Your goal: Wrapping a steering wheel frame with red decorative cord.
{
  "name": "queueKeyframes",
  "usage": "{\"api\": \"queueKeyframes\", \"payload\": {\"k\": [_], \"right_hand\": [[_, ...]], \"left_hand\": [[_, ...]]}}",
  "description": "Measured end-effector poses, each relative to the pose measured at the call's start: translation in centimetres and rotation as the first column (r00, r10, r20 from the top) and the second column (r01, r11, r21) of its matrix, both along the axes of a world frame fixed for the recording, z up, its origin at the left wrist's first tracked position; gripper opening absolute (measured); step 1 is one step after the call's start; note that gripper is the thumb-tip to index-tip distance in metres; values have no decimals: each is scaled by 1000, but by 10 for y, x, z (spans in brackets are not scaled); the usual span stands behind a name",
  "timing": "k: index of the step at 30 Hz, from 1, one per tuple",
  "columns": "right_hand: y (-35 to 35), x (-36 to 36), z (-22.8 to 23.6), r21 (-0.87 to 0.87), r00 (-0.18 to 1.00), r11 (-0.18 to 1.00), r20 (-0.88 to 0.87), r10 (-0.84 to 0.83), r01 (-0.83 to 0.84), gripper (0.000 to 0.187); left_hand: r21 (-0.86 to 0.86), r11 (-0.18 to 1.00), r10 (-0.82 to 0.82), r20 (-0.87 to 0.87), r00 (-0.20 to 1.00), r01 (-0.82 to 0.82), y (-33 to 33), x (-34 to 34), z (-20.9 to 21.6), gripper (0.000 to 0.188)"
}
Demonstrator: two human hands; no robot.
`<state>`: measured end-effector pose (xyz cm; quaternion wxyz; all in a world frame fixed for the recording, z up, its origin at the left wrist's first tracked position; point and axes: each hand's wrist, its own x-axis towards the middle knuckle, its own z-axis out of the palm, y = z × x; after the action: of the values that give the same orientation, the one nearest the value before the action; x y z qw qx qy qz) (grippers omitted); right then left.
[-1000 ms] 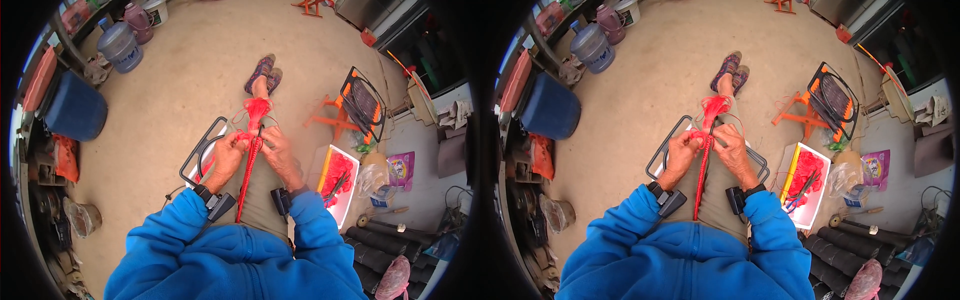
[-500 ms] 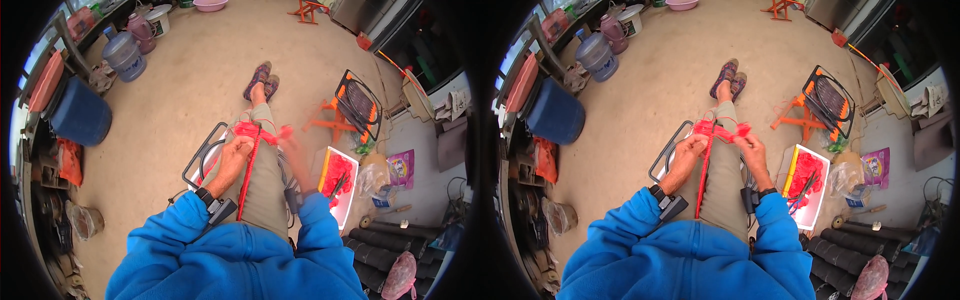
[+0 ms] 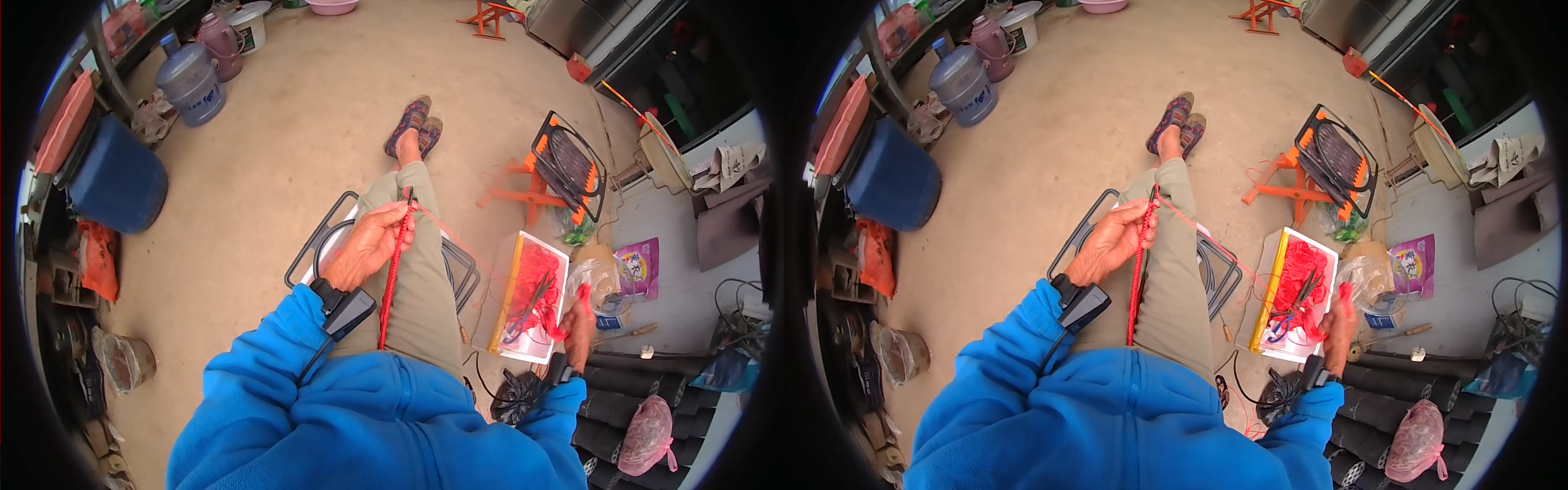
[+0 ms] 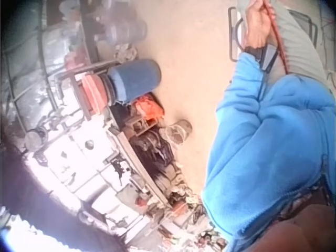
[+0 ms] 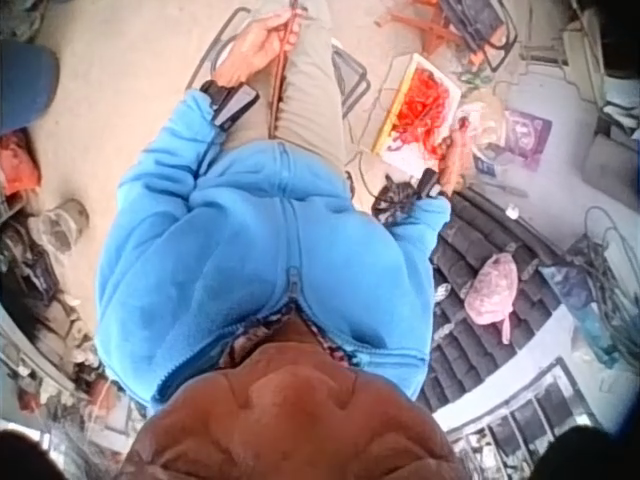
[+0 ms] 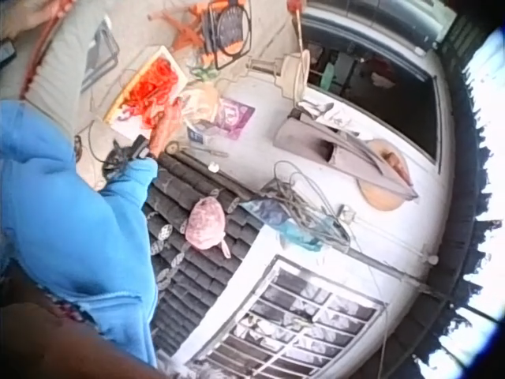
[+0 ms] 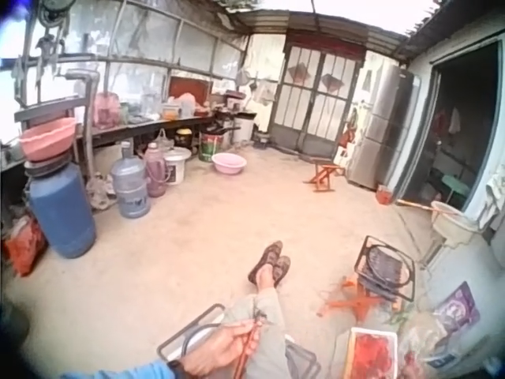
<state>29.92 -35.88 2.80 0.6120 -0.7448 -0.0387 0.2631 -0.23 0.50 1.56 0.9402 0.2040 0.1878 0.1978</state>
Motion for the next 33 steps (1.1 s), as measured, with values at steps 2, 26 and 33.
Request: {"api": "queueKeyframes", "payload": {"k": [2,26,33], "right_hand": [[-7,-2,-42,-218,969,976,235,74,-22,21],[309,-137,58,566,741,674,-156,653,-475,12],[237,-169,106,23,626,632,177,760,-774,14]], "left_hand": [[13,999,-30,13,999,30,-1,5,2,17],[-49,999,21,19,1000,-20,0,5,-6,18],[-117,993,-7,29,1000,11,1,6,-1,23]]}}
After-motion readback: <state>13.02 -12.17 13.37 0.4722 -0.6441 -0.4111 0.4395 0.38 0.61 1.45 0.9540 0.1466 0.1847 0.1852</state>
